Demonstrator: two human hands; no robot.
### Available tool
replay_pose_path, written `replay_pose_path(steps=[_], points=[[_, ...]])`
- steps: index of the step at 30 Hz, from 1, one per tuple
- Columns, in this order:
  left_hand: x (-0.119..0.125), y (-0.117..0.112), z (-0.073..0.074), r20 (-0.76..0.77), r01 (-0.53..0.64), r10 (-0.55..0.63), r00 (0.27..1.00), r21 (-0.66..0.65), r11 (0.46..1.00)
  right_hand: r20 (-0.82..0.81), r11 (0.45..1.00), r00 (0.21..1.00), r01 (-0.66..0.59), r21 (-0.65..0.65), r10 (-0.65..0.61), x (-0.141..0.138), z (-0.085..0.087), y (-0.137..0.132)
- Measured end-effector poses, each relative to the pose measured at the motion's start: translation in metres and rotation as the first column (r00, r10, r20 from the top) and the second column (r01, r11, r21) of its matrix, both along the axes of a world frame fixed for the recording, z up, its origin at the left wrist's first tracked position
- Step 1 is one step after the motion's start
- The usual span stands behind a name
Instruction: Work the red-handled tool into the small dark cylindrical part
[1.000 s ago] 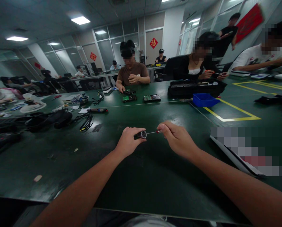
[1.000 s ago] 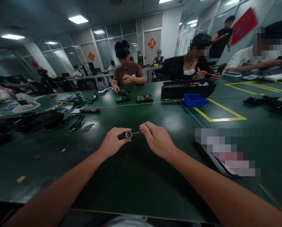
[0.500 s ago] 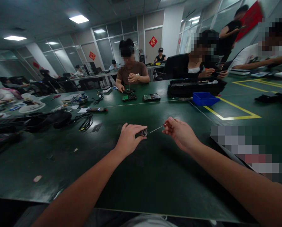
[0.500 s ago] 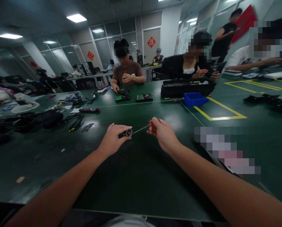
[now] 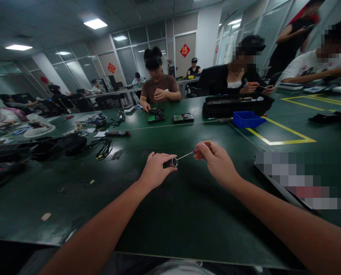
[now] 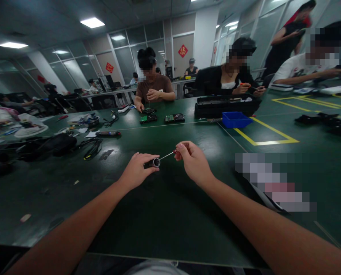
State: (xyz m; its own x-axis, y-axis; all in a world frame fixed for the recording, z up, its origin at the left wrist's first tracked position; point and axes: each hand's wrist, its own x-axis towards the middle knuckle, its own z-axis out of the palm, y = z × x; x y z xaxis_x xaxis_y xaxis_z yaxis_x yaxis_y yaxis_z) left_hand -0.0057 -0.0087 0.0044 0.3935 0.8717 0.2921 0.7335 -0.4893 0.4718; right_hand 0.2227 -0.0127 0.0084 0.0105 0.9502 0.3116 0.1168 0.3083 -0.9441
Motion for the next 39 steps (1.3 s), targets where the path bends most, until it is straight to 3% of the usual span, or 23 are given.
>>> replay_pose_path(steps=[4, 15, 22, 28, 33, 39], points=[[0.001, 0.001, -0.002, -0.011, -0.003, 0.003, 1.0, -0.013, 1.0, 0.19, 0.996, 0.98, 0.04, 0.085, -0.055, -0.002, 0.007, -0.007], [0.002, 0.0, 0.001, 0.015, -0.019, 0.02, 1.0, -0.048, 0.999, 0.375, 0.975, 0.911, 0.103, 0.198, -0.172, 0.001, 0.012, -0.011], [0.0, 0.004, -0.001, 0.245, -0.056, 0.088, 0.965, -0.136, 0.989, 0.388, 0.972, 0.901, 0.127, 0.199, -0.197, 0.0, 0.013, -0.013], [-0.006, 0.016, -0.01, 0.438, -0.036, 0.127, 0.89, -0.209, 0.977, 0.376, 0.974, 0.909, 0.113, 0.196, -0.181, 0.0, 0.014, -0.015], [-0.008, 0.012, -0.004, 0.321, -0.133, 0.236, 0.917, -0.31, 0.941, 0.378, 0.976, 0.911, 0.098, 0.197, -0.167, 0.001, 0.011, -0.014], [0.001, 0.0, 0.001, 0.075, -0.104, 0.117, 0.99, -0.159, 0.982, 0.376, 0.979, 0.913, 0.092, 0.183, -0.156, 0.002, 0.009, -0.012]])
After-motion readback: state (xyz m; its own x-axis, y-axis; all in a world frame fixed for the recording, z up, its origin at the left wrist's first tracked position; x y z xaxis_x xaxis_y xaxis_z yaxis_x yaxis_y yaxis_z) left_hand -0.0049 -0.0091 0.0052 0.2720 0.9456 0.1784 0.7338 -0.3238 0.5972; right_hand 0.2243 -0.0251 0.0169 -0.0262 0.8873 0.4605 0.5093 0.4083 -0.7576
